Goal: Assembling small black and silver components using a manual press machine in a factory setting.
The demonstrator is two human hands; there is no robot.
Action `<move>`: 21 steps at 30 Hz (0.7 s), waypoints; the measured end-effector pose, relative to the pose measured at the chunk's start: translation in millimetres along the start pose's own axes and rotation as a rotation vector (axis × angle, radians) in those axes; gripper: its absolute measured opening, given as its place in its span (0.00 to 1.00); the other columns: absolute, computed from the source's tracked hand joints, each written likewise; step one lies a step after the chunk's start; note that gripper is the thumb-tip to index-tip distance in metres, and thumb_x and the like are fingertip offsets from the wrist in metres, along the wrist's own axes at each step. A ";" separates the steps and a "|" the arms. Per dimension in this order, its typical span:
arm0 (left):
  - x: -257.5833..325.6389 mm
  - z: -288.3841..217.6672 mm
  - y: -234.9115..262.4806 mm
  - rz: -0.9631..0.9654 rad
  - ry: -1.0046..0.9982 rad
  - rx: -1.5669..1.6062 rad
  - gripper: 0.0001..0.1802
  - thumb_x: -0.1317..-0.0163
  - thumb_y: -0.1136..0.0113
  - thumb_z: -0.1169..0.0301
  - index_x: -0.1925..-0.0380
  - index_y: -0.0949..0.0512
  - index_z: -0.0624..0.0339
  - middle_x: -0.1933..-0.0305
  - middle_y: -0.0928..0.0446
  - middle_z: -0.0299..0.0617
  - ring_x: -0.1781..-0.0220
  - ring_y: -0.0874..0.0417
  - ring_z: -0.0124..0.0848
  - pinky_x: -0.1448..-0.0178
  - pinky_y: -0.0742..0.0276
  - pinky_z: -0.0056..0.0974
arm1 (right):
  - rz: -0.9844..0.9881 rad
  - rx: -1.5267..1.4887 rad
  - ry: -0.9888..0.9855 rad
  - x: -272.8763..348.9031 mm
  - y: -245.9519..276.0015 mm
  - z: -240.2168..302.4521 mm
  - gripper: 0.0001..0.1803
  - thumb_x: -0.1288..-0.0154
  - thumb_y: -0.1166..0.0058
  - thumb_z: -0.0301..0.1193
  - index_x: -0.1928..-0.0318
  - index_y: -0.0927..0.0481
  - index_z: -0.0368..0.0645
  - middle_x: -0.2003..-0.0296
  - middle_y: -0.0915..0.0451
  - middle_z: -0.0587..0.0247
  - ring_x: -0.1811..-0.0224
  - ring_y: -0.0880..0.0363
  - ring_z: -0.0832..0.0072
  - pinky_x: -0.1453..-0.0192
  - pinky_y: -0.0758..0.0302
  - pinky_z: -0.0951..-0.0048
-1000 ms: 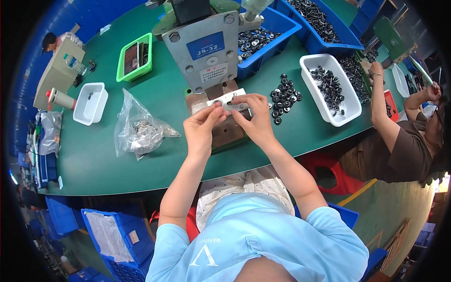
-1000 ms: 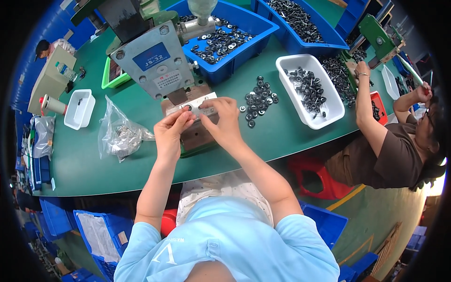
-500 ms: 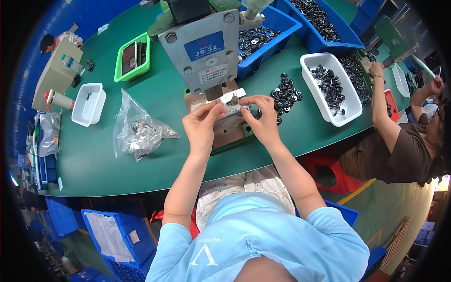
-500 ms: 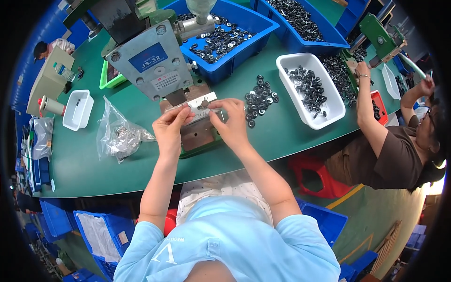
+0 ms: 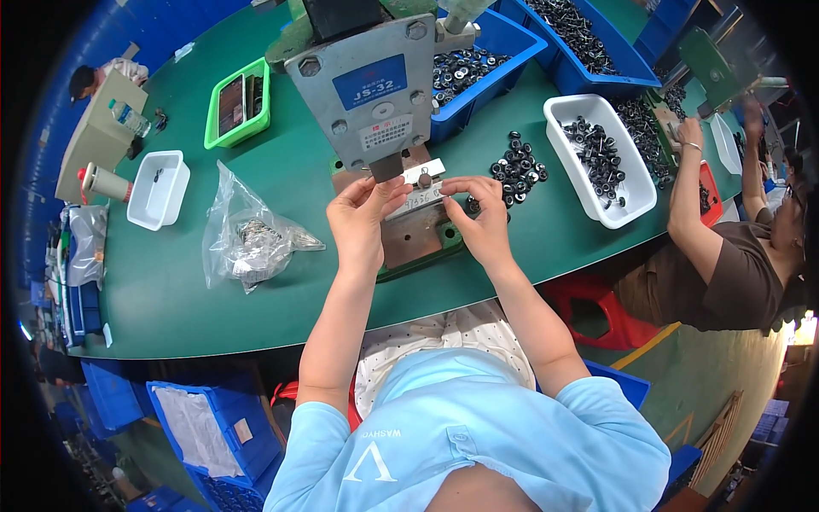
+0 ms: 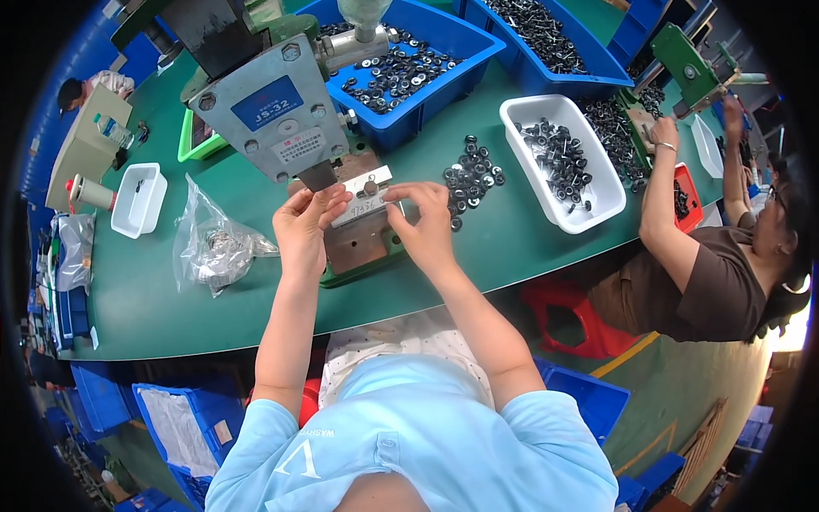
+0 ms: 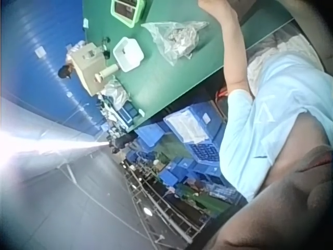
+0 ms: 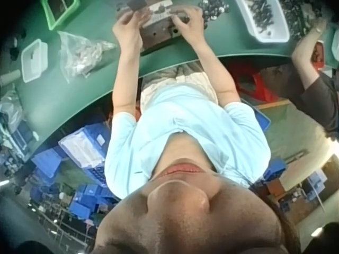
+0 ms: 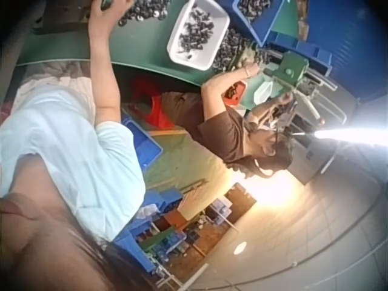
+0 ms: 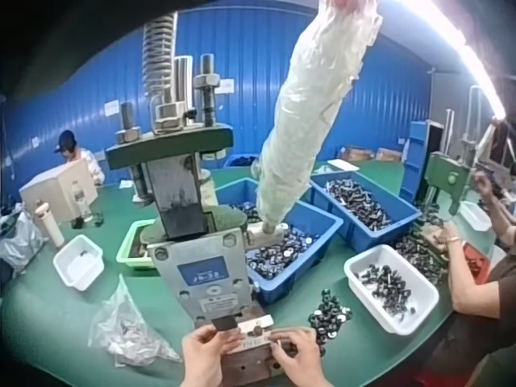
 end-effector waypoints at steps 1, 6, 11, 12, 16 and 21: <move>0.2 -1.0 -0.7 -0.004 0.016 0.031 0.12 0.41 0.41 0.74 0.62 0.25 0.76 0.64 0.21 0.51 0.61 0.17 0.38 0.55 0.19 0.34 | -0.001 -0.001 0.000 0.0 0.0 0.8 0.07 0.50 0.44 0.25 0.68 0.19 0.45 0.61 0.20 0.68 0.50 0.34 0.68 0.43 0.38 0.68; 1.9 0.2 0.4 0.022 0.082 0.080 0.14 0.41 0.41 0.72 0.59 0.25 0.74 0.58 0.22 0.49 0.57 0.19 0.37 0.53 0.22 0.30 | 0.010 -0.015 -0.002 1.5 1.6 2.5 0.06 0.50 0.44 0.25 0.68 0.19 0.46 0.60 0.20 0.68 0.51 0.34 0.68 0.43 0.38 0.69; 8.7 2.2 11.3 -0.068 0.097 0.068 0.12 0.43 0.39 0.76 0.62 0.25 0.74 0.63 0.22 0.49 0.64 0.18 0.33 0.61 0.19 0.28 | -0.001 -0.023 0.001 2.5 2.7 1.0 0.06 0.50 0.44 0.25 0.68 0.19 0.46 0.61 0.20 0.68 0.51 0.34 0.69 0.44 0.38 0.69; 12.4 5.7 13.2 -0.067 0.097 0.067 0.12 0.43 0.39 0.76 0.62 0.25 0.74 0.63 0.22 0.49 0.64 0.18 0.33 0.61 0.19 0.28 | 0.001 -0.022 -0.002 2.3 3.1 0.3 0.06 0.50 0.44 0.25 0.68 0.19 0.46 0.61 0.20 0.68 0.51 0.34 0.69 0.44 0.38 0.69; 18.0 2.9 27.7 -0.111 -0.144 -0.186 0.11 0.44 0.38 0.75 0.61 0.23 0.68 0.68 0.26 0.39 0.76 0.24 0.21 0.75 0.27 0.23 | -0.001 -0.035 0.005 2.9 1.2 -0.4 0.06 0.50 0.44 0.24 0.69 0.19 0.46 0.61 0.20 0.68 0.51 0.34 0.68 0.44 0.39 0.69; 13.5 -12.8 7.9 -0.087 -0.463 -0.666 0.10 0.47 0.35 0.74 0.65 0.20 0.66 0.73 0.31 0.33 0.81 0.31 0.16 0.78 0.37 0.24 | 0.032 -0.058 0.002 2.5 -2.7 4.9 0.06 0.47 0.46 0.24 0.68 0.20 0.44 0.61 0.19 0.68 0.50 0.33 0.71 0.41 0.41 0.69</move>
Point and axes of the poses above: each hand's wrist, its own x-axis away from the middle knuckle, its own y-axis out of the back of the hand, z = x × y, the point moved 8 cm from there along -x, towards the middle knuckle
